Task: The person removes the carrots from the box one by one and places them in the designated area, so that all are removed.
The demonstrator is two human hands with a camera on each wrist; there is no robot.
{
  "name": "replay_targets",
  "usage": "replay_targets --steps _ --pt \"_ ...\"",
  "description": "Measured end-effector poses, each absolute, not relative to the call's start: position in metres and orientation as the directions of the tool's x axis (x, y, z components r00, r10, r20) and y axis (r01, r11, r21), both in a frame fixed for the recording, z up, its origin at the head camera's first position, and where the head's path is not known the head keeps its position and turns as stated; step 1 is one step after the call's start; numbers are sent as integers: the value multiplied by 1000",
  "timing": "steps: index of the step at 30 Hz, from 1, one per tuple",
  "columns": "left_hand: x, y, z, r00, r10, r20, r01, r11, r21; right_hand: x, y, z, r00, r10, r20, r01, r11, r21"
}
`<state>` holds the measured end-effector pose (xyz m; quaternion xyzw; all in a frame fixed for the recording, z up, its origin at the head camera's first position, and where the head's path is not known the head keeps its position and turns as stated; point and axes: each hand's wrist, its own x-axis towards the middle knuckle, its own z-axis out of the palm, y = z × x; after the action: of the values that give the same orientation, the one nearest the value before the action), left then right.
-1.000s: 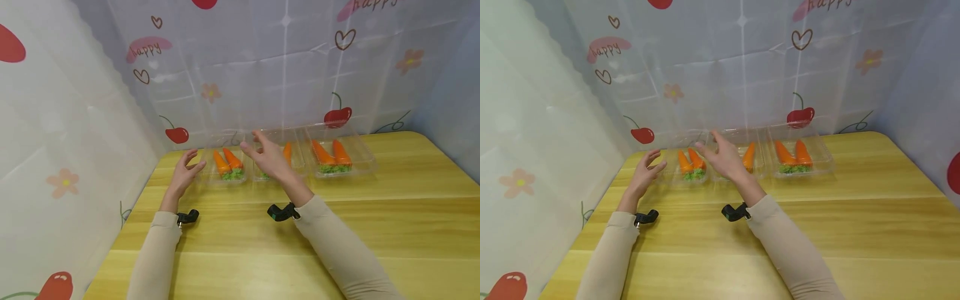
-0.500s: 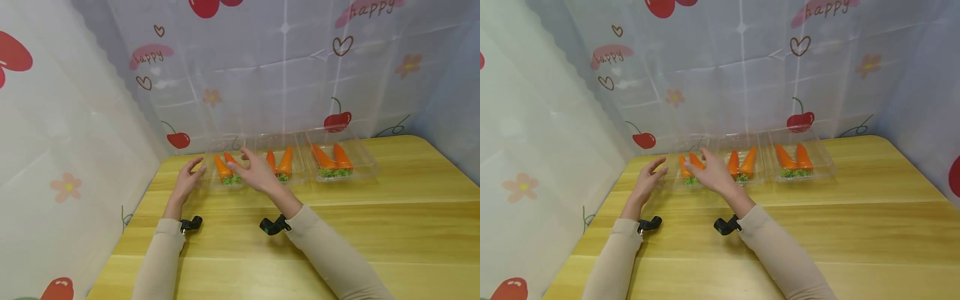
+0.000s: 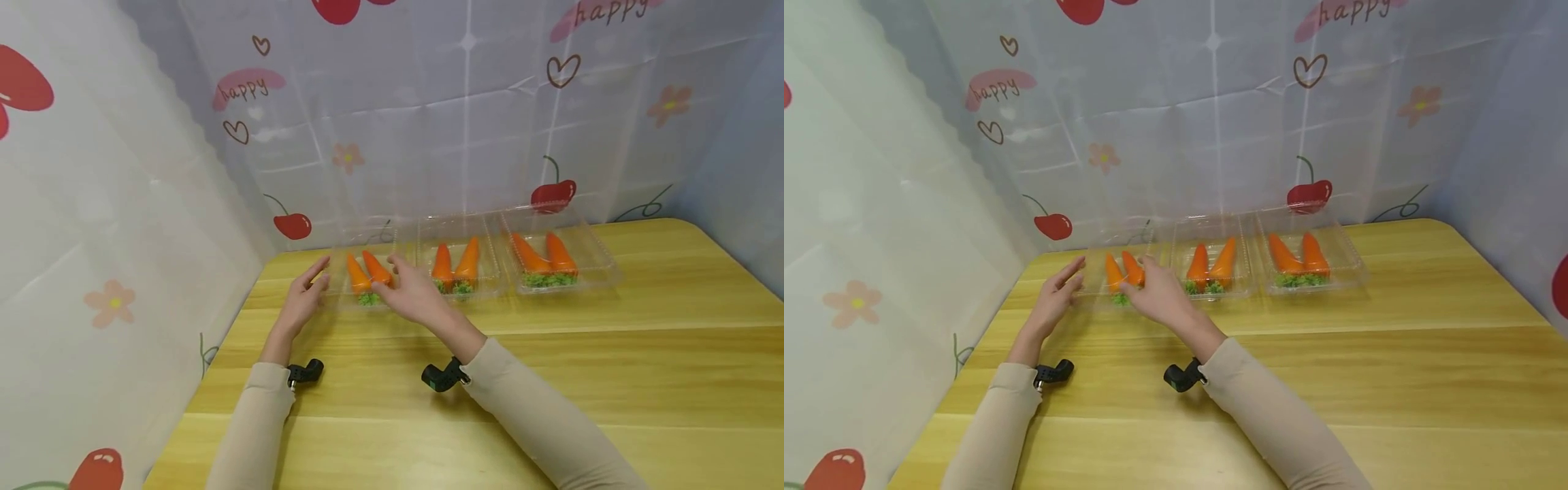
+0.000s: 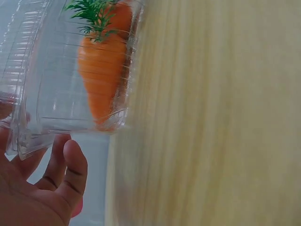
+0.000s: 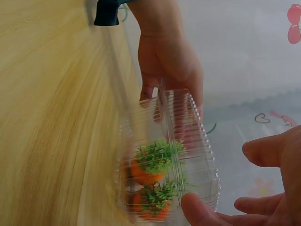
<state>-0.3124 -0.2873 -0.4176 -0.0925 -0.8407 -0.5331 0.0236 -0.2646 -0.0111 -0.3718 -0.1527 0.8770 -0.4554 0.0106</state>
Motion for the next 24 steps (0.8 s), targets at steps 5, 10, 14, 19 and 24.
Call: replay_targets --steps 5,10,14,19,24 --pt "-309 -293 -417 -987 104 123 156 424 892 -266 -14 -374 -939 -327 110 -279 535 -798" --pt "-298 -294 -413 -985 97 142 172 503 847 -266 -15 -376 -913 -376 156 -359 563 -745" --pt "-289 -294 -409 -979 107 176 206 546 812 -267 -14 -377 -899 -399 181 -396 564 -725" --pt "-275 -296 -409 -981 115 157 194 532 824 -265 -14 -380 -892 -415 181 -410 573 -709" --pt "-263 -293 -411 -987 87 133 159 533 831 -262 -11 -385 -878 -434 203 -434 543 -718"
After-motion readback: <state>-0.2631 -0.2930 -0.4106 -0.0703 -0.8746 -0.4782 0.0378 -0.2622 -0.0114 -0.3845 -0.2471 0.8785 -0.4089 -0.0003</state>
